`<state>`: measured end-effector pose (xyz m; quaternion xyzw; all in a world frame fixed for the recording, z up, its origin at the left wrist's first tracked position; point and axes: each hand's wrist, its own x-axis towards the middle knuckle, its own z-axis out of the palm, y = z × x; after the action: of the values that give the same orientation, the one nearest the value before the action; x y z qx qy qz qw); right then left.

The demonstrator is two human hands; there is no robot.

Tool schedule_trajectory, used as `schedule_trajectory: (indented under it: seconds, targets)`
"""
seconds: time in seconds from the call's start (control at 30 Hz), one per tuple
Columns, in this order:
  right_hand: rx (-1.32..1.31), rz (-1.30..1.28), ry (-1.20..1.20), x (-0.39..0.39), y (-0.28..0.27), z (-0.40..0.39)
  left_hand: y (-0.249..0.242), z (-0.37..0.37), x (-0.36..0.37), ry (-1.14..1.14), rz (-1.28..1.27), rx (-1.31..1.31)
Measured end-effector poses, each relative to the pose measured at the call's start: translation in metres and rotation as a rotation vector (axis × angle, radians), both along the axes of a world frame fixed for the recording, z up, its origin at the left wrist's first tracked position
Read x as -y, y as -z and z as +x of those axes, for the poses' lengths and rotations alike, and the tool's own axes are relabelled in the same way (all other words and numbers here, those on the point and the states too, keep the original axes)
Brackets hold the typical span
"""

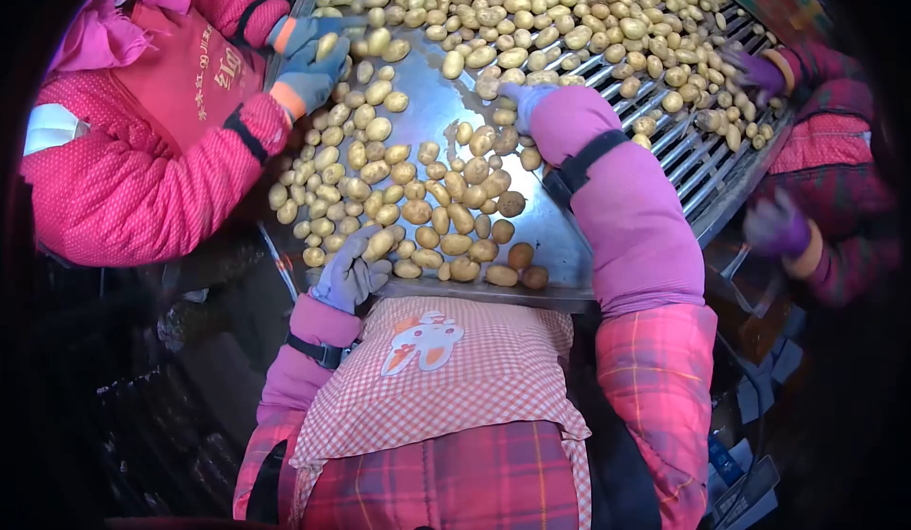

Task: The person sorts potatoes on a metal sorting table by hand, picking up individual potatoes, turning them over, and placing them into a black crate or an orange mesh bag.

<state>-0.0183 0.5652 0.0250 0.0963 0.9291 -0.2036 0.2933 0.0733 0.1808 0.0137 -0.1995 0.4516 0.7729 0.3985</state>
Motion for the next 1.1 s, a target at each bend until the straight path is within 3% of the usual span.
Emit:
schedule_trajectory:
  seconds: [0.2,0.33,0.37,0.47,0.53,0.6,0.67,0.73,0.77,0.8,0.87,0.9,0.97,1.0,1.1]
  targets:
    - [-0.250,0.221,-0.044,-0.004,0.040,-0.019,0.009,-0.002,0.009,0.055,-0.040,-0.009]
    - [-0.331,0.084,0.247,0.013,0.033,0.006,0.009,-0.008,0.007,0.043,0.001,0.074]
    - [-0.435,-0.029,0.292,0.015,0.032,0.020,0.011,-0.008,0.009,0.058,-0.001,0.075]
    - [-0.229,-0.865,0.583,0.013,0.000,0.074,0.016,-0.014,0.003,0.091,0.105,0.087]
    - [-0.363,-1.420,0.813,0.042,0.000,0.129,0.017,-0.017,-0.001,0.119,0.151,0.106]
    - [-0.386,-1.654,1.068,0.085,-0.026,0.153,0.007,-0.022,-0.010,0.220,0.119,0.030]
    - [-0.353,-1.623,1.136,0.095,-0.023,0.162,0.008,-0.025,-0.008,0.310,0.076,-0.051]
    - [-0.503,-1.047,0.445,0.101,-0.009,0.171,0.023,-0.024,0.000,0.473,-0.078,-0.378]
    - [-0.222,-1.151,0.759,0.115,-0.024,0.159,-0.006,-0.021,-0.005,0.341,-0.043,-0.130]
    - [-0.224,-1.147,0.764,0.127,-0.015,0.149,-0.005,-0.021,-0.001,0.345,-0.040,-0.128]
    - [-0.660,-0.605,0.284,0.154,0.008,0.128,0.000,-0.022,0.018,0.336,0.091,0.032]
    - [-0.647,-0.447,0.155,0.166,0.011,0.116,0.022,-0.021,0.033,0.517,-0.023,-0.378]
    - [-0.682,-0.186,-0.106,0.194,0.015,0.088,0.003,-0.020,0.045,0.403,-0.009,-0.233]
    - [-0.676,-0.197,-0.133,0.203,0.027,0.075,-0.002,-0.021,0.052,0.299,0.014,-0.103]
    - [-0.385,0.238,-0.367,0.238,0.032,0.045,-0.006,-0.016,0.074,0.172,0.094,-0.071]
